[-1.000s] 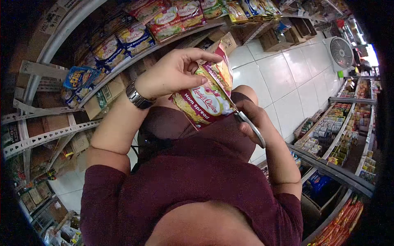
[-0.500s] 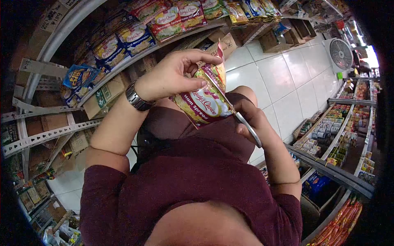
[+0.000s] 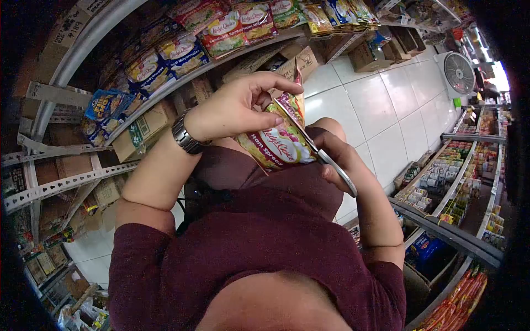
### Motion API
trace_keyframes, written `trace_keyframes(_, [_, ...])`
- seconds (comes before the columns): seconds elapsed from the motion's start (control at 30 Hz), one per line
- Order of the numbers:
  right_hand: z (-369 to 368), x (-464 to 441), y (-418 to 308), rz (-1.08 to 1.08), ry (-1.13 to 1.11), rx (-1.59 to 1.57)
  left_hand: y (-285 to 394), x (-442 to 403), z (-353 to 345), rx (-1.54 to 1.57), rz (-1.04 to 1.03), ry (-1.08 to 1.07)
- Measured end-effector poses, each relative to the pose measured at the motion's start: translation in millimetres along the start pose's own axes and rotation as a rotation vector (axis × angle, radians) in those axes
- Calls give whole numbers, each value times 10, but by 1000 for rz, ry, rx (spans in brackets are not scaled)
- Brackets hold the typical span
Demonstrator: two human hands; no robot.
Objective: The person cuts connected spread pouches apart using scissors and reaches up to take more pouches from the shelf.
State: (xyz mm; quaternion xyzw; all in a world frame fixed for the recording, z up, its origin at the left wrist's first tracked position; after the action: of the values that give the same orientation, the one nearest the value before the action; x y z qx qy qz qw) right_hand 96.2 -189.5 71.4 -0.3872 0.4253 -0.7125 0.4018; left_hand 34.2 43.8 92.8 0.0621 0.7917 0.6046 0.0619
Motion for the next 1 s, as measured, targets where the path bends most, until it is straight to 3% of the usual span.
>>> trace_keyframes(0.63, [-55,-23,121,11,52,-44,-195,-56,31,163,79,-26])
trace_keyframes(1.0, [-63,-135,149,139,52,-94,-166,-97,-25,208,72,-53])
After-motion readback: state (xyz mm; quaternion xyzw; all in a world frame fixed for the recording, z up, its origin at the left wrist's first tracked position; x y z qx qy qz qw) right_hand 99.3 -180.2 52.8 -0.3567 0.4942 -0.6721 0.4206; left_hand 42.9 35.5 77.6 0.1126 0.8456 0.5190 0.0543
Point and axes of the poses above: each hand's wrist, its own x-axis away from the middle knuckle, its own z-axis out of the back of the hand, y = z × x, the point moved 2 cm from there along -x, towards the middle knuckle, and after that the axes turned 6 degrees about x, right-handed, at the moved point
